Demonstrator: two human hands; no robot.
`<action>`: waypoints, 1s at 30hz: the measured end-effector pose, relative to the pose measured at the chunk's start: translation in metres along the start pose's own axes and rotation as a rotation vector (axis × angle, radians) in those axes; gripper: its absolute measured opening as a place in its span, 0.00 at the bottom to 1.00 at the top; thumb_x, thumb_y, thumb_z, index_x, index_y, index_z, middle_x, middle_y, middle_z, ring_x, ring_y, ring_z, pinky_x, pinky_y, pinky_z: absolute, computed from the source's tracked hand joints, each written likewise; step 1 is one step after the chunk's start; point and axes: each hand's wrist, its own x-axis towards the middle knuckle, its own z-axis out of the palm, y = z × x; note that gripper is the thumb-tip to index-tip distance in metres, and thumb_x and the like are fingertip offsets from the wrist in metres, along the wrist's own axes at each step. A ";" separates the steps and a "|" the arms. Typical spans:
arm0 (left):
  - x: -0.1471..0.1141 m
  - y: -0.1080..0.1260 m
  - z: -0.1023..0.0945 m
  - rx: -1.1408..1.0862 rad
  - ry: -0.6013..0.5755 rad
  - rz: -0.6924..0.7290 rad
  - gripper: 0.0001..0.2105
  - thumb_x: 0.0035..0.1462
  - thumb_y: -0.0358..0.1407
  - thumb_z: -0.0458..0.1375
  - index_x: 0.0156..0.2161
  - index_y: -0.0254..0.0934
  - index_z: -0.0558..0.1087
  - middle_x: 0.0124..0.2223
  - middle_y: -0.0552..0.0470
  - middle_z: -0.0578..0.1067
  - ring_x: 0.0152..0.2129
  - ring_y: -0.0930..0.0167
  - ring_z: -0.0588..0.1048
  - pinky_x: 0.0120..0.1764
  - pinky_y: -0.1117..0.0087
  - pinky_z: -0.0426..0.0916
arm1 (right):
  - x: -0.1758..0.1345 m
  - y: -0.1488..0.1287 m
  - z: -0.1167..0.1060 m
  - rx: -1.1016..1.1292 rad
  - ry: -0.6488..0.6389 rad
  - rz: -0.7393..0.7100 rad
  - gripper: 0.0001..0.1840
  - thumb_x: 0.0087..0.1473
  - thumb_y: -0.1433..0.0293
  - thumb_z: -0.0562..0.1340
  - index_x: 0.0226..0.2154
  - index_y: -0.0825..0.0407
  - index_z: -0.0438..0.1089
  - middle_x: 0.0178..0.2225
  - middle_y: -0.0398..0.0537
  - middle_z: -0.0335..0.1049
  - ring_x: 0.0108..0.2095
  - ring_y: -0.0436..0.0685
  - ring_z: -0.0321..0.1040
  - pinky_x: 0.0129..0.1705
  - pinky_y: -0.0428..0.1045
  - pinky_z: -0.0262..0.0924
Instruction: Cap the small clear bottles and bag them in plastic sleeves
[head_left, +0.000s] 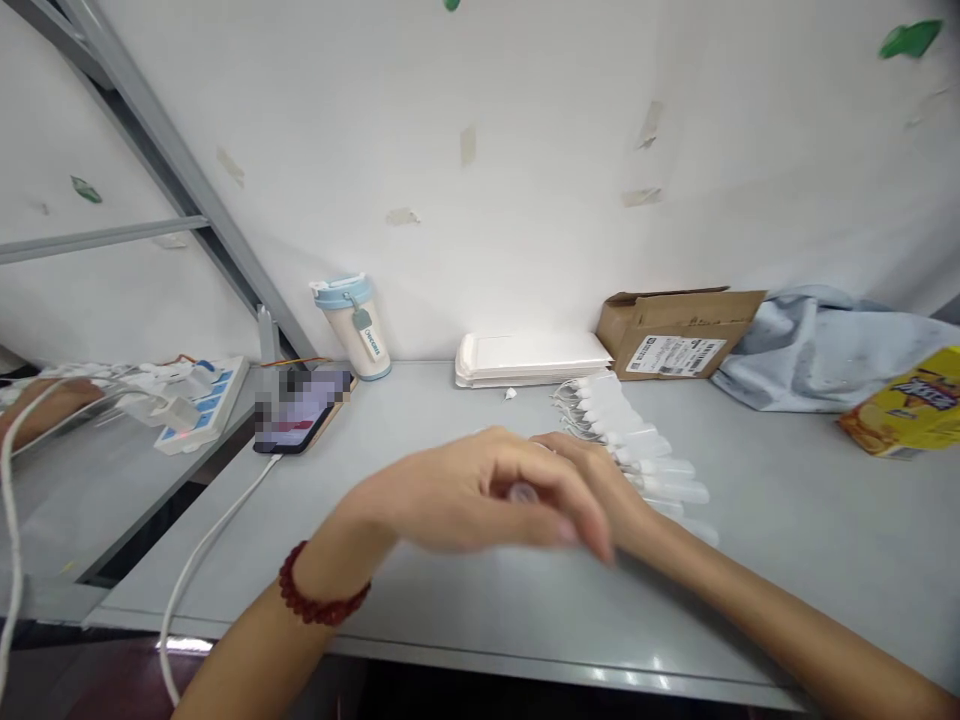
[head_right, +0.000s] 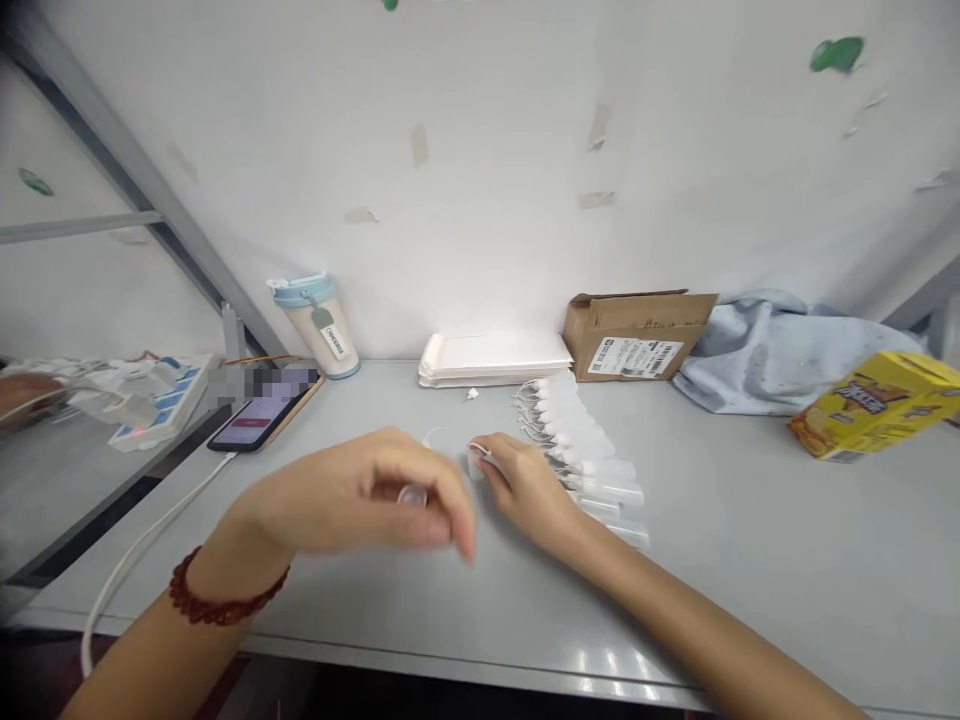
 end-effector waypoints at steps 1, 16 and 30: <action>0.009 -0.002 -0.005 0.045 -0.081 -0.013 0.11 0.46 0.45 0.58 0.32 0.42 0.77 0.26 0.53 0.74 0.24 0.70 0.71 0.24 0.70 0.64 | 0.000 0.000 0.001 -0.009 -0.020 0.003 0.11 0.55 0.73 0.51 0.36 0.52 0.68 0.32 0.49 0.73 0.32 0.55 0.70 0.34 0.48 0.61; 0.032 -0.053 -0.001 0.046 -0.049 -0.178 0.08 0.45 0.34 0.58 0.33 0.35 0.68 0.30 0.53 0.75 0.26 0.72 0.70 0.28 0.72 0.60 | 0.001 0.003 0.007 -0.012 -0.229 0.072 0.10 0.56 0.75 0.52 0.41 0.52 0.62 0.31 0.45 0.70 0.28 0.51 0.66 0.30 0.45 0.56; 0.029 -0.044 0.019 -0.002 0.123 -0.025 0.09 0.55 0.38 0.52 0.40 0.39 0.62 0.31 0.55 0.73 0.24 0.74 0.64 0.29 0.72 0.59 | -0.001 0.017 0.002 -0.250 -0.133 -0.014 0.26 0.52 0.82 0.49 0.54 0.56 0.49 0.40 0.58 0.68 0.37 0.58 0.69 0.33 0.50 0.62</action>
